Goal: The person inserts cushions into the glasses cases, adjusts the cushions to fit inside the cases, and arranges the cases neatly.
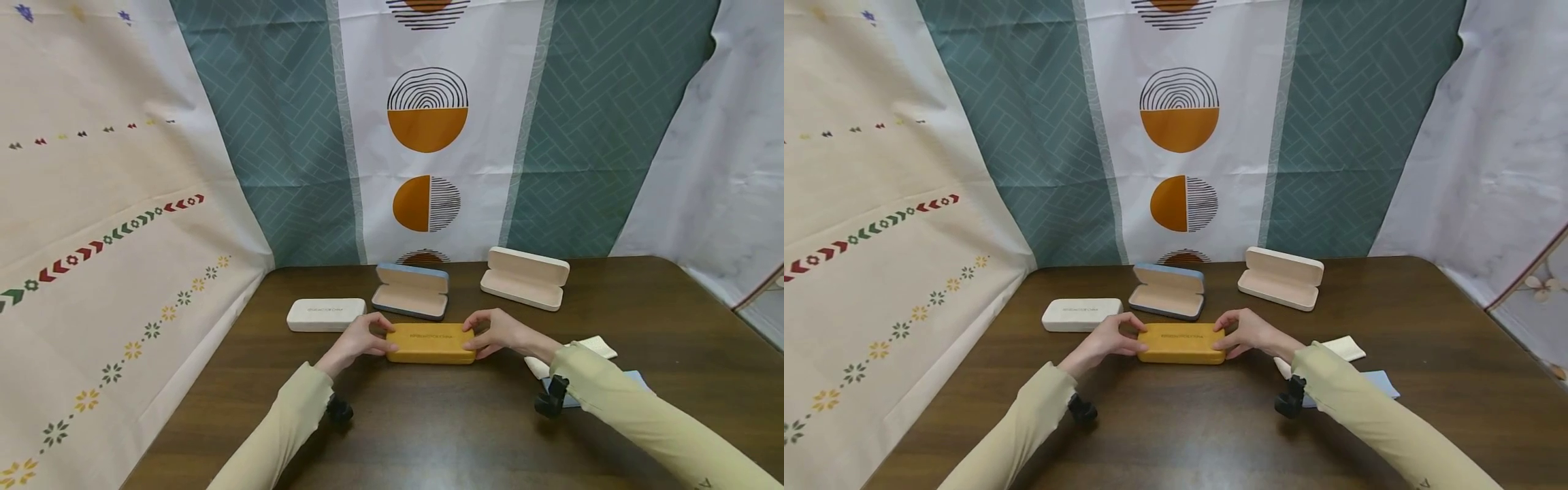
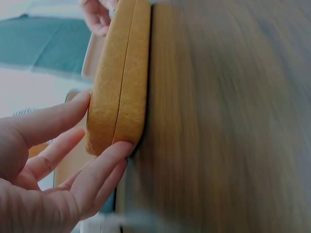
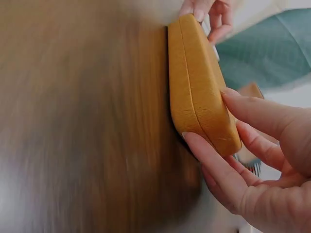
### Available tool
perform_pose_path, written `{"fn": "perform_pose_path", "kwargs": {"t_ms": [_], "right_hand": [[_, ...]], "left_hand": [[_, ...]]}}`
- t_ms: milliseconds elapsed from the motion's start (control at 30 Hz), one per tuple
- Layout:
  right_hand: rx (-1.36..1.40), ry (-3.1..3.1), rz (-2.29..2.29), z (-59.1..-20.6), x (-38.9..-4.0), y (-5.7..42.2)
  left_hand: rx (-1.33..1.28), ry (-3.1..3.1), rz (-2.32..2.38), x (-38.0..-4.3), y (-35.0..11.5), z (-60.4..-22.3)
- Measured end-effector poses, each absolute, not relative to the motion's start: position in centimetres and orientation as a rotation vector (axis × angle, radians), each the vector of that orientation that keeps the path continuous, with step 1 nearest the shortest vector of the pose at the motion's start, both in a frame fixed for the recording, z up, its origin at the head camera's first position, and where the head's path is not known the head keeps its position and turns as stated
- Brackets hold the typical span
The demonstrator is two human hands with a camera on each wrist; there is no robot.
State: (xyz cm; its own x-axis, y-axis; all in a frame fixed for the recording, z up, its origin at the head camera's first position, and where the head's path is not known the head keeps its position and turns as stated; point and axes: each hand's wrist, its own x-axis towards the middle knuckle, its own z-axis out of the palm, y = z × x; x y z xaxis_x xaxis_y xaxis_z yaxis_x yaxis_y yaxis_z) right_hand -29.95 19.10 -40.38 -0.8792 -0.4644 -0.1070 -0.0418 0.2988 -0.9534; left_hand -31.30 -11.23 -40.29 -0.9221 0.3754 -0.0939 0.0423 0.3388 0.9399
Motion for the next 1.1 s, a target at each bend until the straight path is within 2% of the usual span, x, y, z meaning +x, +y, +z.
{"fn": "perform_pose_path", "kwargs": {"t_ms": [200, 567, 1100], "right_hand": [[-0.46, 2.202, -1.607, -40.6, -30.1, 15.6], [-0.516, 2.141, -1.65, -40.9, -30.5, 9.7], [-0.455, 2.247, -1.642, -41.1, -30.0, 1.9]], "left_hand": [[0.325, 2.323, 1.614, -31.1, -14.8, -40.3], [0.402, 2.288, 1.609, -31.0, -21.3, -40.4], [0.325, 2.281, 1.566, -31.3, -28.8, -40.1]]}}
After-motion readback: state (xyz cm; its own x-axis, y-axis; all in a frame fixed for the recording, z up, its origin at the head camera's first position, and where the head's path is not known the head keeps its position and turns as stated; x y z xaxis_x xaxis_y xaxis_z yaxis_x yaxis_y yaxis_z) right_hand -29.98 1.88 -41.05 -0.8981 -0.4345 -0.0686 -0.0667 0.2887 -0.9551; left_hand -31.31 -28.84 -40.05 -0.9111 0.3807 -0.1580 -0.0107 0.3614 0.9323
